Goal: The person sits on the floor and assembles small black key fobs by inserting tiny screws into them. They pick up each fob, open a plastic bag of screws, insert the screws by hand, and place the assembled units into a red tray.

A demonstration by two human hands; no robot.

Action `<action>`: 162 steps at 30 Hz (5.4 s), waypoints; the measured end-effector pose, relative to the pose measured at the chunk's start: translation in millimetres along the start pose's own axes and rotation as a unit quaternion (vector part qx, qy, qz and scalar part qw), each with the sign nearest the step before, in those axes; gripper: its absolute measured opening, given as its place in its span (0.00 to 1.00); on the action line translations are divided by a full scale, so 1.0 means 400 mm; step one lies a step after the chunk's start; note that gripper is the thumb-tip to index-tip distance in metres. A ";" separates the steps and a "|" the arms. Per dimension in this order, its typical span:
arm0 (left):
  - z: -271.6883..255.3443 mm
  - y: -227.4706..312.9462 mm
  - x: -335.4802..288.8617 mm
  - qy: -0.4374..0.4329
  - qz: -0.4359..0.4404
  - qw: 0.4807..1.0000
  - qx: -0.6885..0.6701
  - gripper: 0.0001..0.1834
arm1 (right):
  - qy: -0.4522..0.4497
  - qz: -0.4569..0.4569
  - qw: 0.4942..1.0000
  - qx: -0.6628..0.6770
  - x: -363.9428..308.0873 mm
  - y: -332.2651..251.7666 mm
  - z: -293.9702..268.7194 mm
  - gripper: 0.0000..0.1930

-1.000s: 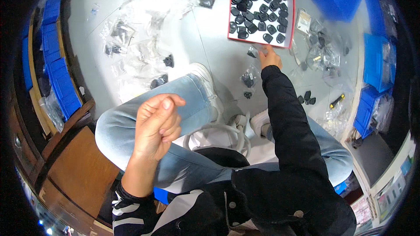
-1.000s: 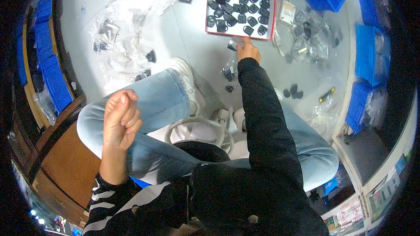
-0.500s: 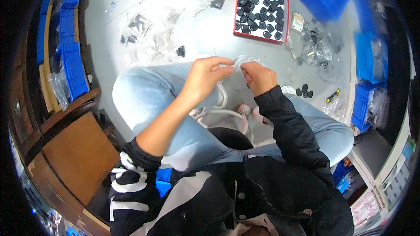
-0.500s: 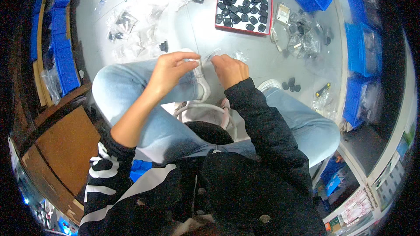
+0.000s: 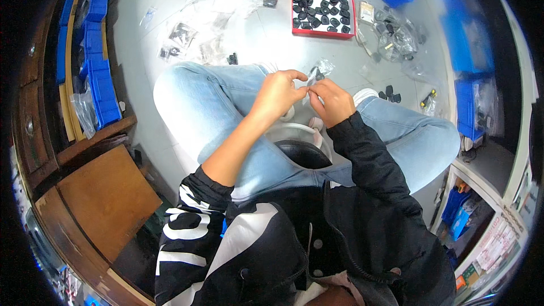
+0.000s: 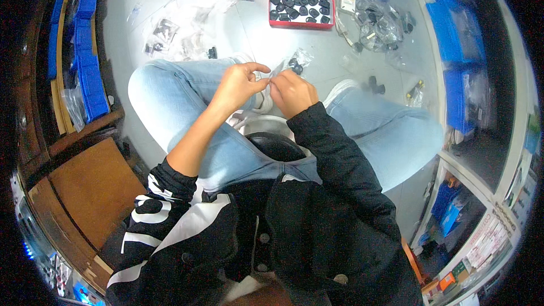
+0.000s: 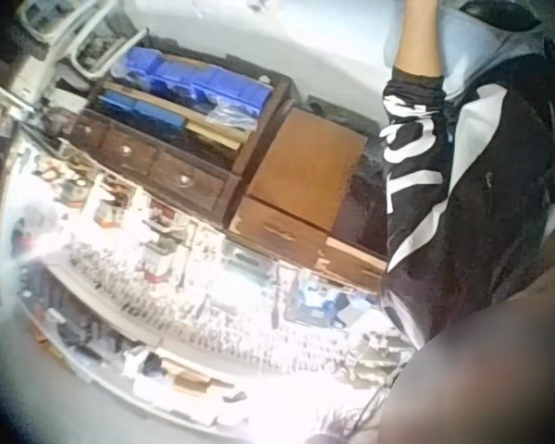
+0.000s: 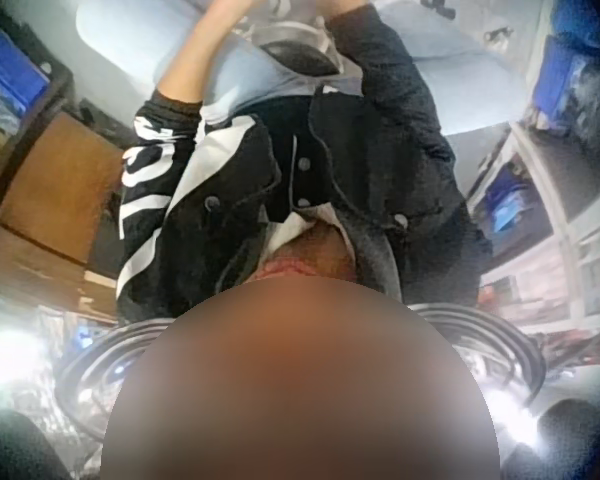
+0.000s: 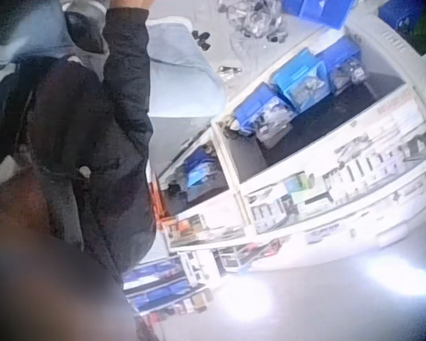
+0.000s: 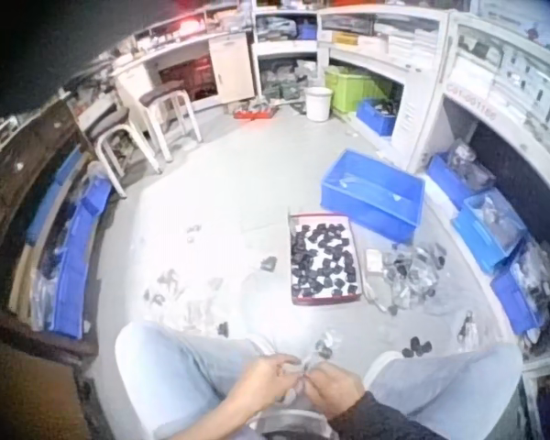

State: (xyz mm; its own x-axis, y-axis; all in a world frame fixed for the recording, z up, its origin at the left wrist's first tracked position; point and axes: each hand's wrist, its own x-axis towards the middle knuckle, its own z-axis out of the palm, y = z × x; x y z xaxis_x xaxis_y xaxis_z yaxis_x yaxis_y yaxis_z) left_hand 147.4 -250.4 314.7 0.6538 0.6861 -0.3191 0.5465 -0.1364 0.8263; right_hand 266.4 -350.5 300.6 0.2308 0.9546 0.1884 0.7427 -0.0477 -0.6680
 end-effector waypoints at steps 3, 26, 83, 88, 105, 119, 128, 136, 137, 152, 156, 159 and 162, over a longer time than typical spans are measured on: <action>0.039 -0.009 -0.016 -0.009 0.031 0.998 0.057 0.14 | 0.009 0.035 0.999 -0.017 -0.029 0.003 0.012 0.03; 0.060 -0.105 -0.018 0.089 -0.152 0.962 -0.208 0.04 | -0.011 0.008 0.998 -0.067 -0.074 0.016 0.085 0.02; 0.076 -0.050 -0.046 0.000 -0.294 0.688 -0.664 0.53 | -0.114 -0.081 0.984 -0.114 -0.058 0.058 0.143 0.03; 0.065 -0.064 -0.055 -0.019 -0.256 0.668 -0.699 0.50 | -0.086 -0.068 0.988 -0.112 -0.055 0.059 0.141 0.03; 0.078 -0.081 -0.063 0.030 -0.241 0.810 -0.533 0.25 | -0.103 -0.060 0.985 -0.125 -0.052 0.057 0.138 0.05; 0.071 -0.079 -0.052 0.019 -0.268 0.745 -0.610 0.27 | -0.071 -0.071 0.989 -0.105 -0.057 0.059 0.140 0.03; 0.056 -0.042 -0.054 -0.011 -0.293 0.698 -0.653 0.43 | -0.076 -0.061 0.991 -0.092 -0.060 0.056 0.140 0.03; 0.024 -0.070 -0.075 0.030 -0.218 0.748 -0.626 0.25 | -0.025 -0.031 0.998 -0.038 -0.048 0.051 0.101 0.03; 0.020 -0.075 -0.074 0.060 -0.208 0.763 -0.608 0.21 | -0.019 -0.017 1.000 -0.013 -0.044 0.048 0.089 0.04; 0.036 0.005 0.041 0.119 0.185 0.967 0.130 0.06 | 0.021 0.050 0.998 0.018 0.066 -0.019 -0.061 0.05; 0.017 -0.043 0.126 0.152 0.152 0.959 0.185 0.04 | 0.038 0.112 0.990 0.072 0.075 0.021 -0.052 0.11; 0.012 -0.116 0.205 0.195 0.077 0.959 0.190 0.03 | 0.021 0.149 0.985 0.080 0.076 0.079 -0.017 0.13; 0.004 -0.217 0.304 0.217 -0.069 0.961 0.159 0.06 | -0.024 0.218 0.972 0.085 0.051 0.129 0.041 0.13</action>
State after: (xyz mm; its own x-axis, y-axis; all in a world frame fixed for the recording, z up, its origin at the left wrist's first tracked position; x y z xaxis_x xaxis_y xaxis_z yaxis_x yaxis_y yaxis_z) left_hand 180.4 -156.5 203.6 0.3210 0.9374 -0.1350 0.7899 -0.1864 0.5842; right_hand 299.2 -328.9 258.2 0.4673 0.8675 -0.1705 0.4656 -0.4054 -0.7867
